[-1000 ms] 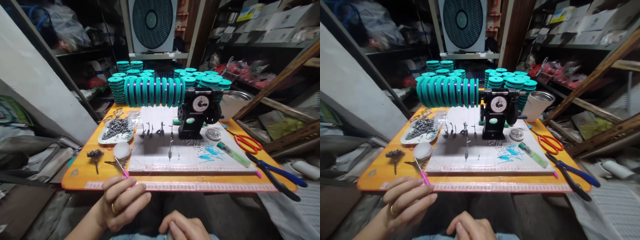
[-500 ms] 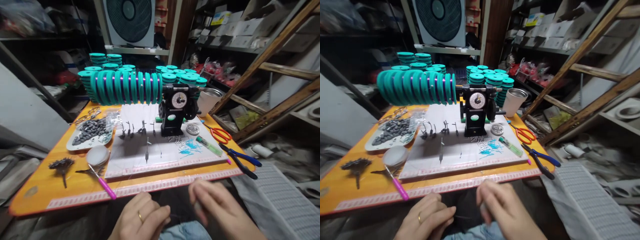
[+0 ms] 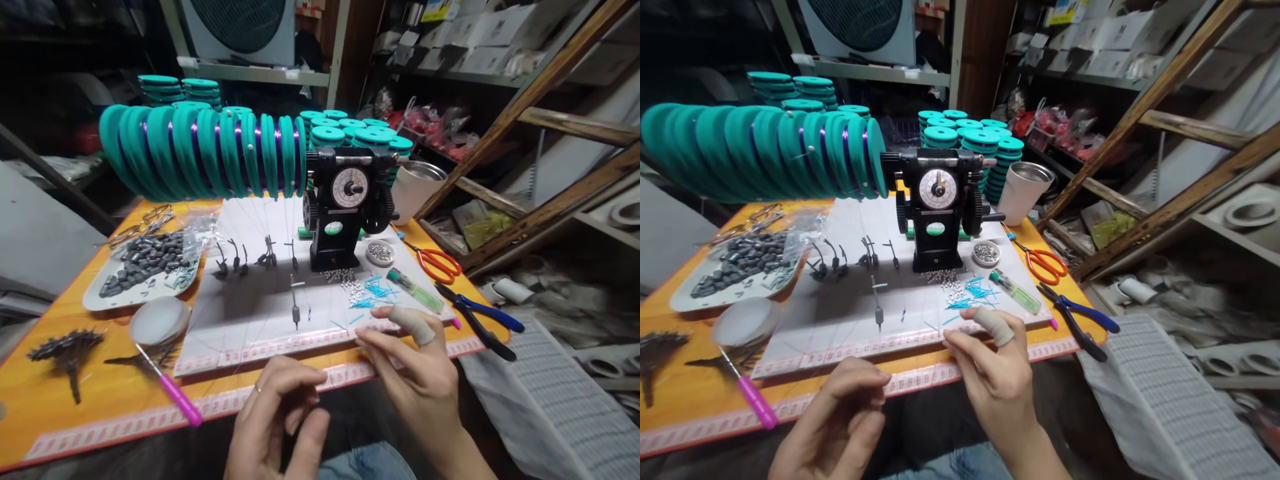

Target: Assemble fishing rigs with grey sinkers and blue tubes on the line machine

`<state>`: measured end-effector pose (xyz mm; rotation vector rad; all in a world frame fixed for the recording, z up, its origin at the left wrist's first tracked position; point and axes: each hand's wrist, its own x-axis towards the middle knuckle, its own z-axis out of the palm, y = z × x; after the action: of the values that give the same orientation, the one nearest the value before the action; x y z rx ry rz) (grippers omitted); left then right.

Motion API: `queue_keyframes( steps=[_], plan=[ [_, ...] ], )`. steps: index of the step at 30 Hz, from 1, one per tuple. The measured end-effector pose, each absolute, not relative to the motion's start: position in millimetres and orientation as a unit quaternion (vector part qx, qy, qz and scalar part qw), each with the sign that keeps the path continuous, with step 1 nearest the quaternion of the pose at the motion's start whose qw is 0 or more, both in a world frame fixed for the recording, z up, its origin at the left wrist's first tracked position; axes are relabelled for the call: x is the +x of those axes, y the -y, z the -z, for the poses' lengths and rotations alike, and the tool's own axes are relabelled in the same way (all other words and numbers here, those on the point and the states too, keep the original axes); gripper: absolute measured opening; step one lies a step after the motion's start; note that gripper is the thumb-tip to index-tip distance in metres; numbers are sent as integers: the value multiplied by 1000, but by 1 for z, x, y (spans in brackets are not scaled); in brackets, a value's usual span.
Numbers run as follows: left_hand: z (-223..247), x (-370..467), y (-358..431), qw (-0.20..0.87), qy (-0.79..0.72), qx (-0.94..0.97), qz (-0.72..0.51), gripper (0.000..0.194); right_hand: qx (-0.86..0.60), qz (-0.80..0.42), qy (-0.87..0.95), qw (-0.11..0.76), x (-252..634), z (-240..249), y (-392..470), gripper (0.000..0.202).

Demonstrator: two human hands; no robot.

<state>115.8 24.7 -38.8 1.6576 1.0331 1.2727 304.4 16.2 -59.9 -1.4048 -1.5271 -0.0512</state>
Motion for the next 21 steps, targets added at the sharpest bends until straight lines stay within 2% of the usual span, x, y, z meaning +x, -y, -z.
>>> queue_keyframes(
  steps=[3,5,8,10,13,16,18,21],
  plan=[
    [39,123,-30,439,-382,650,-489,11,-609,-44,584,535,301,54,-15,18],
    [38,127,-33,477,-374,638,-475,15,-586,-192,533,579,294,49,-11,12],
    [38,134,-34,530,-350,622,-458,14,-477,-443,425,629,278,45,-2,7],
    [37,135,-32,558,-336,600,-464,13,-437,-516,369,637,268,46,3,6],
    [36,132,-29,575,-342,570,-478,15,-410,-545,340,648,259,49,6,10],
    [34,125,-28,564,-359,573,-474,15,-415,-511,350,667,263,50,7,10],
    [33,120,-27,545,-369,585,-473,14,-449,-485,383,646,268,48,8,7],
    [32,118,-24,506,-380,605,-483,12,-480,-454,471,584,271,43,9,18]
  ],
)
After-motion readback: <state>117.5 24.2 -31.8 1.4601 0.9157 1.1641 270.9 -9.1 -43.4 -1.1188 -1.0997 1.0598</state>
